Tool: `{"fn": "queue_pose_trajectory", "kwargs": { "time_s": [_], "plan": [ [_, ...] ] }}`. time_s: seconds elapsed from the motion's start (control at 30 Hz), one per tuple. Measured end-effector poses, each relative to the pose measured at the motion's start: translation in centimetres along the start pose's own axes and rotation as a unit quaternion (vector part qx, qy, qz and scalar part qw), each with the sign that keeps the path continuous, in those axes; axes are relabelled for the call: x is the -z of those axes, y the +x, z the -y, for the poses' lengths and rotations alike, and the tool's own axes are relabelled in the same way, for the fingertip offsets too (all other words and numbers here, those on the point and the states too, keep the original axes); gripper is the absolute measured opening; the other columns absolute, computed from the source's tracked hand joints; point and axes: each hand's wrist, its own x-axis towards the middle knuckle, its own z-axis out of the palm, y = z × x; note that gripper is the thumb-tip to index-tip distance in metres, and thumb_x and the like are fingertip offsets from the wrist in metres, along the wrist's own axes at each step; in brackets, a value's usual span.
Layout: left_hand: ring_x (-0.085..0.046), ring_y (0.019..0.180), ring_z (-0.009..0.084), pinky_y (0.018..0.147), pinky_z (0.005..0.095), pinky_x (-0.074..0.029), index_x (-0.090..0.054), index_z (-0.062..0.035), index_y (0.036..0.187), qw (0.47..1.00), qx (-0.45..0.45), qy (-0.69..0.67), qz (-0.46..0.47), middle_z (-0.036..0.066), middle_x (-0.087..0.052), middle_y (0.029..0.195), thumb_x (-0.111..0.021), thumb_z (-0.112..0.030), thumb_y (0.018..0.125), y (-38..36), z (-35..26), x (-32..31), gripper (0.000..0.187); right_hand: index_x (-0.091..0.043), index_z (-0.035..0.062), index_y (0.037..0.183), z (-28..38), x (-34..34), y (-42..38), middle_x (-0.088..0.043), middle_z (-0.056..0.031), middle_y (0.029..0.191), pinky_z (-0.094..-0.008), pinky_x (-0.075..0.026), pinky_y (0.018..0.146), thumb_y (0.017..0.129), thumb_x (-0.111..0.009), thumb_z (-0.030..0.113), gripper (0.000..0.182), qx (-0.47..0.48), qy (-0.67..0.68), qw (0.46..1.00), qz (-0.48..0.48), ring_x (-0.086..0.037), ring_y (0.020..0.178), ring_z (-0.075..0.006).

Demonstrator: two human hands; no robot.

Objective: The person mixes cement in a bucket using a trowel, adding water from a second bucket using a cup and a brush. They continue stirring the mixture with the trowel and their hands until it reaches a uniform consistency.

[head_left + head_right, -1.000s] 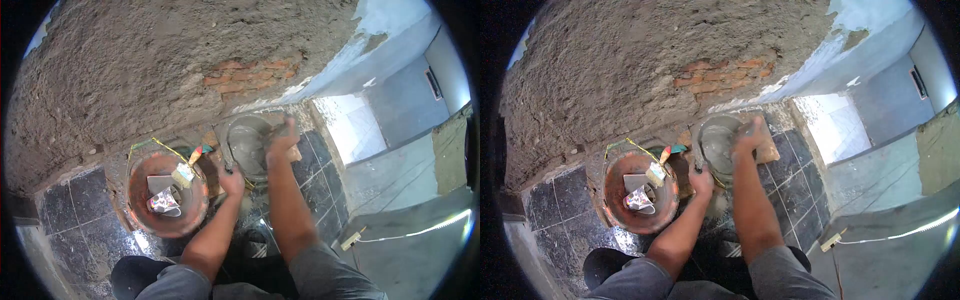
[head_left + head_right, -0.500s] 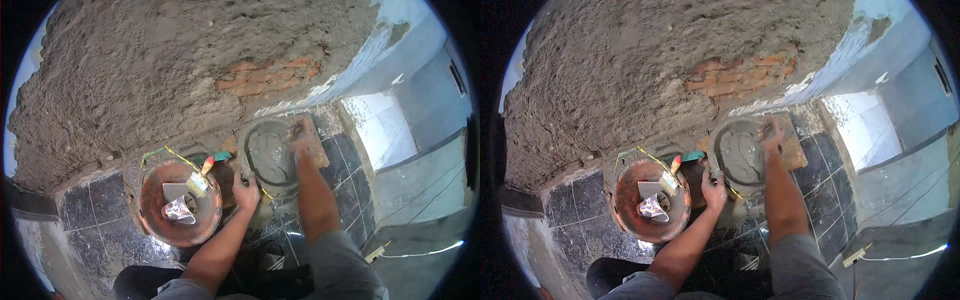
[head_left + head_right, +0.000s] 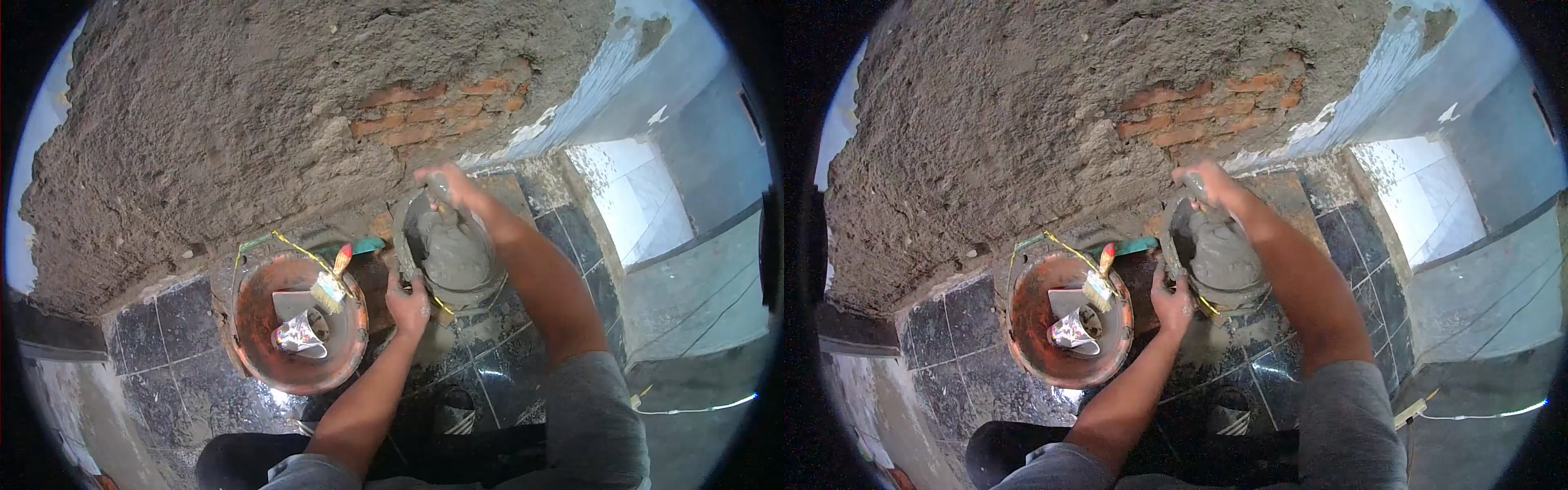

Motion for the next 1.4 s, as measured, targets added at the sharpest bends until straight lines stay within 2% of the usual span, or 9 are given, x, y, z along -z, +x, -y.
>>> {"fn": "queue_pose_trajectory", "kwargs": {
  "time_s": [0.07,0.13,0.2,0.23,0.53,0.63,0.83,1.13,1.4],
  "plan": [
    [-0.058,0.119,0.0239,0.105,0.0348,-0.042,-0.048,0.01,0.14,1.0,-0.009,0.005,-0.002,0.02,-0.063,0.129,-0.064,-0.007,0.093,0.1,0.1,-0.1,0.052,-0.073,0.0011,0.096,1.8,0.5,-0.3,-0.066,-0.0096,0.074,-0.0349,-0.052,0.048,0.093,-0.065,0.021,0.022,-0.055,-0.013,0.998,0.014,-0.058,0.048,-0.0195],
    [-0.058,0.12,0.0242,0.106,0.0348,-0.041,-0.048,0.0099,0.14,1.0,-0.01,0.004,-0.009,0.02,-0.063,0.129,-0.064,-0.007,0.093,0.1,0.0,-0.1,0.052,-0.072,0.0009,0.099,2.1,3.6,-1.5,-0.066,-0.0094,0.074,-0.0357,-0.052,0.048,0.092,-0.067,0.024,0.025,0.19,-0.236,0.953,0.008,-0.06,0.052,-0.0194],
    [-0.058,0.12,0.0245,0.106,0.0349,-0.041,-0.049,0.0098,0.139,1.0,-0.015,0.017,-0.007,0.02,-0.063,0.129,-0.064,-0.006,0.093,0.1,-0.4,0.1,0.051,-0.069,0.0015,0.094,4.9,4.4,-4.0,-0.064,-0.0112,0.074,-0.0353,-0.051,0.05,0.089,-0.063,0.02,0.02,0.163,-0.223,0.956,-0.095,-0.061,0.057,-0.0192],
    [-0.058,0.12,0.0247,0.106,0.0349,-0.041,-0.049,0.0097,0.139,1.0,-0.017,0.024,-0.007,0.02,-0.063,0.129,-0.064,-0.006,0.093,0.0,-0.4,0.1,0.051,-0.066,0.0023,0.087,7.4,4.1,-6.0,-0.063,-0.0131,0.075,-0.0345,-0.05,0.052,0.087,-0.057,0.015,0.016,0.011,-0.099,0.976,-0.191,-0.06,0.06,-0.019],
    [-0.063,0.111,0.0291,0.099,0.039,-0.046,-0.055,0.0073,0.132,0.995,-0.064,-0.016,-0.07,0.022,-0.068,0.117,-0.065,-0.012,0.091,0.1,1.9,-1.4,0.046,-0.059,0.0013,0.075,-4.2,6.7,-2.8,-0.058,-0.0105,0.064,-0.0359,-0.051,0.056,0.091,-0.061,0.029,0.032,0.364,0.179,0.885,-0.23,-0.06,0.056,-0.0222],
    [-0.064,0.111,0.0287,0.099,0.0387,-0.046,-0.054,0.0068,0.134,0.993,-0.093,0.011,-0.074,0.022,-0.068,0.117,-0.064,-0.011,0.091,-0.1,0.5,-1.2,0.048,-0.06,0.0008,0.078,-7.1,2.6,-2.4,-0.057,-0.0102,0.065,-0.0364,-0.049,0.055,0.089,-0.061,0.023,0.025,0.135,0.132,0.969,-0.162,-0.059,0.056,-0.0217],
    [-0.066,0.107,0.0313,0.097,0.0393,-0.048,-0.057,0.0053,0.131,0.996,-0.067,0.005,-0.058,0.023,-0.069,0.114,-0.065,-0.011,0.091,0.2,1.1,-1.0,0.044,-0.058,0.001,0.087,-4.3,1.0,-4.7,-0.059,-0.0097,0.072,-0.0375,-0.049,0.054,0.086,-0.064,0.011,0.012,0.037,0.113,0.992,0.042,-0.058,0.056,-0.0217],
    [-0.057,0.123,0.0251,0.108,0.035,-0.041,-0.048,0.0087,0.141,1.0,0.001,0.008,-0.001,0.019,-0.061,0.133,-0.061,-0.002,0.092,-0.4,-1.3,0.0,0.051,-0.059,0.0018,0.085,-0.7,8.5,-8.1,-0.058,-0.0061,0.073,-0.0329,-0.048,0.054,0.084,-0.068,0.016,0.017,0.116,-0.013,0.981,-0.158,-0.06,0.063,-0.0171],
    [-0.056,0.125,0.0268,0.108,0.0367,-0.04,-0.049,0.0082,0.139,1.0,-0.01,0.002,-0.015,0.02,-0.061,0.133,-0.06,-0.006,0.095,-0.3,0.0,-0.8,0.048,-0.051,0.0045,0.07,4.2,7.7,-8.8,-0.049,-0.0099,0.057,-0.035,-0.049,0.06,0.082,-0.05,0.015,0.016,0.306,0.169,0.902,-0.252,-0.055,0.055,-0.0228]
  ]
}}
